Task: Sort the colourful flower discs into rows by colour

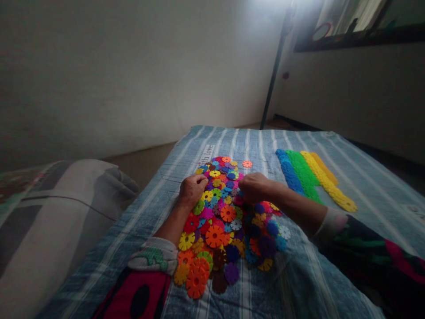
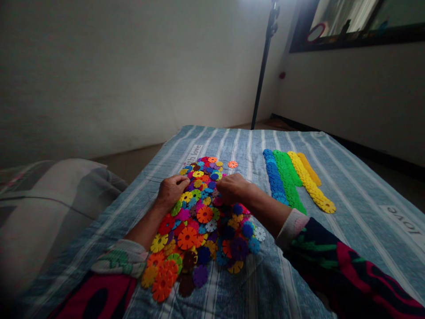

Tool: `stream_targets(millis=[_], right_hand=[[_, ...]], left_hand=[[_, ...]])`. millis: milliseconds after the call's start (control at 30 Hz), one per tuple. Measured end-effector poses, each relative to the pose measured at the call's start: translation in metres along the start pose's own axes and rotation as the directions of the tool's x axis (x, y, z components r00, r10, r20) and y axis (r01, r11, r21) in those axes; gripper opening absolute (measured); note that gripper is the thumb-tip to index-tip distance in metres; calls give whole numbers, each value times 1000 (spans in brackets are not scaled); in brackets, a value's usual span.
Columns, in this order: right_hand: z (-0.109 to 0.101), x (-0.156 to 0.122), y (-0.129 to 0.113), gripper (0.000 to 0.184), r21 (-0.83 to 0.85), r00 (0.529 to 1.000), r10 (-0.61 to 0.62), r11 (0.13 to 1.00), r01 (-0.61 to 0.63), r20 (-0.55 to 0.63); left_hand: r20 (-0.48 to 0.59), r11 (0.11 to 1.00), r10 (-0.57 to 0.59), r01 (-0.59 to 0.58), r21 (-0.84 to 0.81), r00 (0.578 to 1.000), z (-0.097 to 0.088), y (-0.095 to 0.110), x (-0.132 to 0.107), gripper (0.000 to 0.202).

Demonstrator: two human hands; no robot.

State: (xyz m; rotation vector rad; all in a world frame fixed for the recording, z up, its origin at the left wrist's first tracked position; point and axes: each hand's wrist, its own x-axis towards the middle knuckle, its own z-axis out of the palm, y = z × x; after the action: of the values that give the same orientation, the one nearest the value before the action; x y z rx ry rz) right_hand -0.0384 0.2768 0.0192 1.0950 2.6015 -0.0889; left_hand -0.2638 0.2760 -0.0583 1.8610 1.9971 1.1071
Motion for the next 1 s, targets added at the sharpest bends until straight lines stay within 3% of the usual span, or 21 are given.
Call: stream_targets(millis=[133,367,633,800,1000], right_hand=[[-2,4,7,22,1,999,29,1000,-28,-25],[-9,-12,50,29,85,985,128,989,-118,-118],[17,-43,76,27,133,986,132,984,-118,-98],[27,-43,91,27,212,979,177,965,-153,-103],[27,-41,108,27,162,967,242,960,-227,-83]], left_hand=[[-4,1000,-7,7,-1,1000,-1,2,0,25],[-5,1000,-21,21,7,1000,0,1,1,26],[-7,1000,-31,31,2,1000,-1,2,1,25],[-12,999,-37,37,15,999,-2,1,2,26],[-17,999,-34,34,8,999,-1,-1,5,24]])
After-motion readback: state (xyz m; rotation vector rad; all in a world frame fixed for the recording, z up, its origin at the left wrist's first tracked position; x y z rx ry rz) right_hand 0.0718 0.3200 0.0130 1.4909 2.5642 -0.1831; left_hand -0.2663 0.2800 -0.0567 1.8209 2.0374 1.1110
